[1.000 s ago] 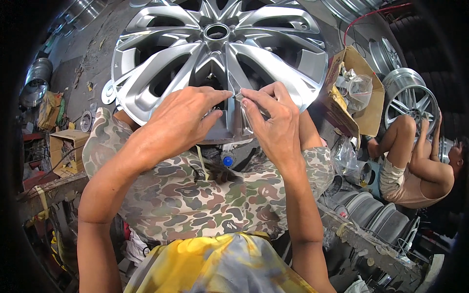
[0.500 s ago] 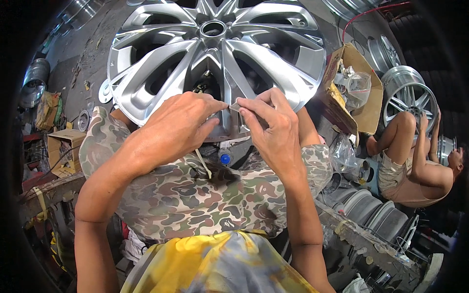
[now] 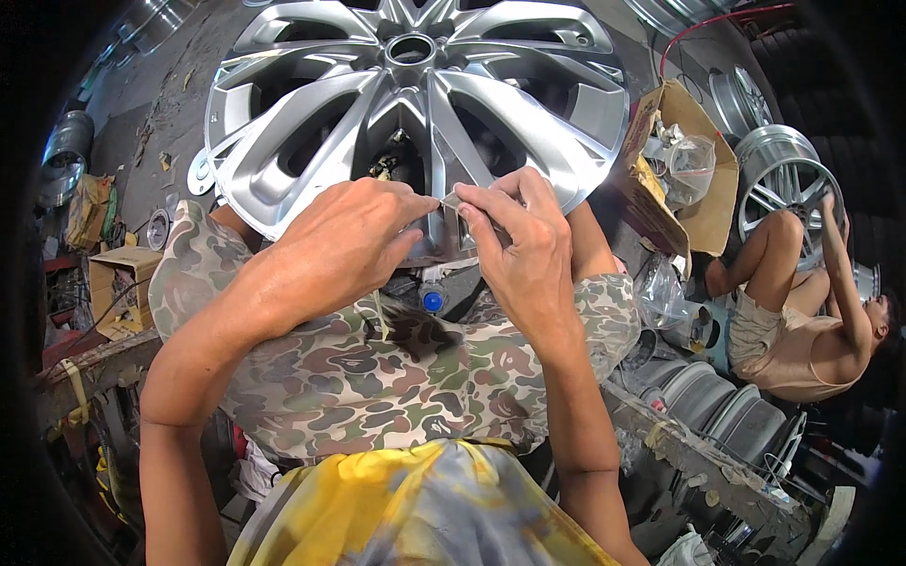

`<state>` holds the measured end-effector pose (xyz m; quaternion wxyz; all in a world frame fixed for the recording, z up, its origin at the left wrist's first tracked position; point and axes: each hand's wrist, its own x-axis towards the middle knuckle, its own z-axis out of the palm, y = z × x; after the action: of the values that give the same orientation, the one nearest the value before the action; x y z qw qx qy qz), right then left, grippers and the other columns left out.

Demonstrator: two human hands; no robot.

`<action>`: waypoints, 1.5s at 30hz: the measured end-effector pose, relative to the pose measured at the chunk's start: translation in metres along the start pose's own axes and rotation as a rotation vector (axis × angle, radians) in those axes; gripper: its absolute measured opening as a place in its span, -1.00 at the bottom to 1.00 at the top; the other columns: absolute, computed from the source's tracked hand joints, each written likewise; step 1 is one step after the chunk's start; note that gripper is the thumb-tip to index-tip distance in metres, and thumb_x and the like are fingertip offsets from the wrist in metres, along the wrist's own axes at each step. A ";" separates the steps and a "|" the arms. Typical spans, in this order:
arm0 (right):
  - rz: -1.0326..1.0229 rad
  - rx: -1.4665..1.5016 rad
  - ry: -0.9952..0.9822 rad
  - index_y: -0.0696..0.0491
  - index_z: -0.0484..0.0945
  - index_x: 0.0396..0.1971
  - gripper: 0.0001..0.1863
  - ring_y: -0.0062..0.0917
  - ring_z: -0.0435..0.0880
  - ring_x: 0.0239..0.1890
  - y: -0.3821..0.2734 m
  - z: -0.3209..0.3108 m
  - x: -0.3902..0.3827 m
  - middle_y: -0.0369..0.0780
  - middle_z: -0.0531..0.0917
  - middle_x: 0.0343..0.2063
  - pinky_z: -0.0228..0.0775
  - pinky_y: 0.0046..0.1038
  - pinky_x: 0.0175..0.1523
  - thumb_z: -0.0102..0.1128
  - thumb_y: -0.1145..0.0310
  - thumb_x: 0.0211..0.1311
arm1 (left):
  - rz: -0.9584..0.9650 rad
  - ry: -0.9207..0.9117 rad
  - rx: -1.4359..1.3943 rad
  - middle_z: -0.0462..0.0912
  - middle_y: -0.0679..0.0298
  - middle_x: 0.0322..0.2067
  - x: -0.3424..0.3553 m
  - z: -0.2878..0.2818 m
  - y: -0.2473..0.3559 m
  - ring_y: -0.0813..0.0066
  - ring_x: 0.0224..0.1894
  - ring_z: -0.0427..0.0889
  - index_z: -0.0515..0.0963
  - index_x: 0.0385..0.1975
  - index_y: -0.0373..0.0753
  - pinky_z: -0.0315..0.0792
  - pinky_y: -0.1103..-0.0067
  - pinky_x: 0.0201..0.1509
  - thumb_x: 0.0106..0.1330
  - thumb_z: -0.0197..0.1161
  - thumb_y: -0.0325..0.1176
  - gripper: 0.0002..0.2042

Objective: Repairing surface damage on a car wheel rim by applying filler putty with a spatula and cleaning with a wet cloth.

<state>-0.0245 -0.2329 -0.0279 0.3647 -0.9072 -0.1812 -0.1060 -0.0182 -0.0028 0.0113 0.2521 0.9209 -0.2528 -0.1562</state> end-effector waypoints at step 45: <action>0.157 0.087 0.045 0.15 0.85 0.01 -0.73 -0.36 0.63 -0.23 -0.028 0.000 -0.044 -0.14 0.63 -0.25 0.49 -0.33 -0.12 0.48 0.59 0.33 | 0.231 -0.265 0.061 0.70 -0.22 -0.18 -0.038 0.013 0.043 -0.07 -0.24 0.79 0.20 0.46 -0.86 0.66 0.22 -0.23 0.08 0.52 -0.54 -0.06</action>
<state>-0.0763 -0.2250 -0.0249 0.4148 -0.8993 -0.1057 -0.0893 -0.0714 -0.0187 0.0301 0.2048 0.8644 -0.3924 -0.2385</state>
